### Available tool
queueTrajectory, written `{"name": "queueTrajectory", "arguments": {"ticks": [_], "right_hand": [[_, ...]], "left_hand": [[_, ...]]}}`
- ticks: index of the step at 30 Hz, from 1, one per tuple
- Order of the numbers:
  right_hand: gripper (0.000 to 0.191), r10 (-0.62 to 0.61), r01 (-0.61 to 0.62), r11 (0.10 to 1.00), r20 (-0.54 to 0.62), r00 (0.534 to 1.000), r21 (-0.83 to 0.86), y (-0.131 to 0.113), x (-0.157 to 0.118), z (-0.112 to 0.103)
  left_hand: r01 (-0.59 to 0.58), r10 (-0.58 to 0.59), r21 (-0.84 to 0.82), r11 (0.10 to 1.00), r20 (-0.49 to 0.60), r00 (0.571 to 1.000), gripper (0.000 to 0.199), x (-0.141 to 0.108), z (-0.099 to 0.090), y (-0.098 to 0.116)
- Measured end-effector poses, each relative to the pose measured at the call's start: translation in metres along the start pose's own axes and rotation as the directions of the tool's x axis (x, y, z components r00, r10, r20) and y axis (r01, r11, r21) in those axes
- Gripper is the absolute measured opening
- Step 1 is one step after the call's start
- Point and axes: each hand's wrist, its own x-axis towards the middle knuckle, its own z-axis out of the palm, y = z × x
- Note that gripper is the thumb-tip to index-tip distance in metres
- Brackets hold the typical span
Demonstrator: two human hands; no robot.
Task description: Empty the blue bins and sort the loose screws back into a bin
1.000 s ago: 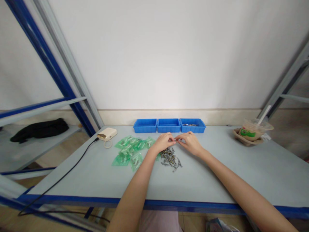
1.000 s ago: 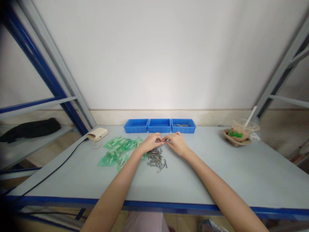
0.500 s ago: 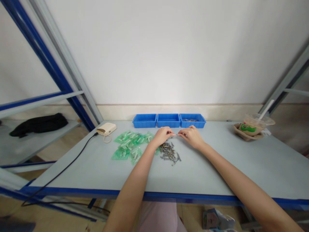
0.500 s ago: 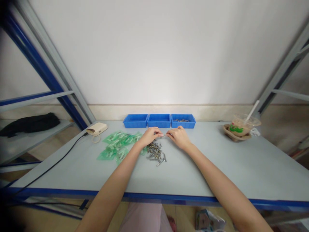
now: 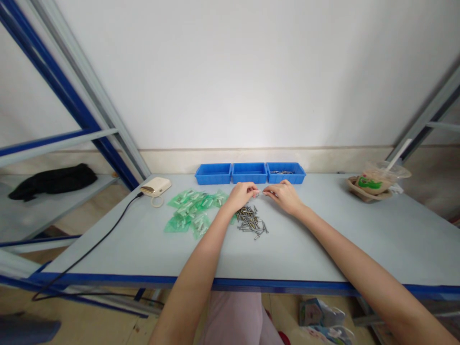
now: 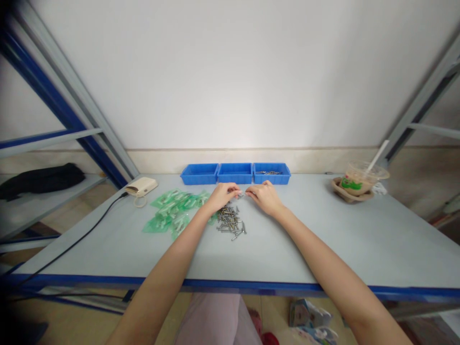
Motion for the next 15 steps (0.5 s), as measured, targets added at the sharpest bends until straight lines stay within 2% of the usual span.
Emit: {"name": "queueTrajectory", "arguments": {"ticks": [6, 10, 15], "right_hand": [[0.024, -0.014, 0.014, 1.0, -0.005, 1.0, -0.009, -0.0034, -0.0003, 0.0047], [0.026, 0.015, -0.014, 0.999, 0.011, 1.0, -0.028, -0.0029, 0.0002, 0.0045], [0.024, 0.007, -0.006, 1.0, 0.024, 1.0, -0.017, -0.0019, -0.0006, 0.0038]], "left_hand": [[0.021, -0.021, 0.034, 0.999, 0.025, 0.999, 0.024, -0.002, -0.0002, 0.0037], [0.004, -0.002, -0.031, 1.0, 0.058, 0.998, 0.021, -0.002, 0.0, -0.0006], [-0.019, 0.02, -0.018, 1.0, 0.026, 0.999, 0.016, -0.0009, 0.002, -0.0056]]}}
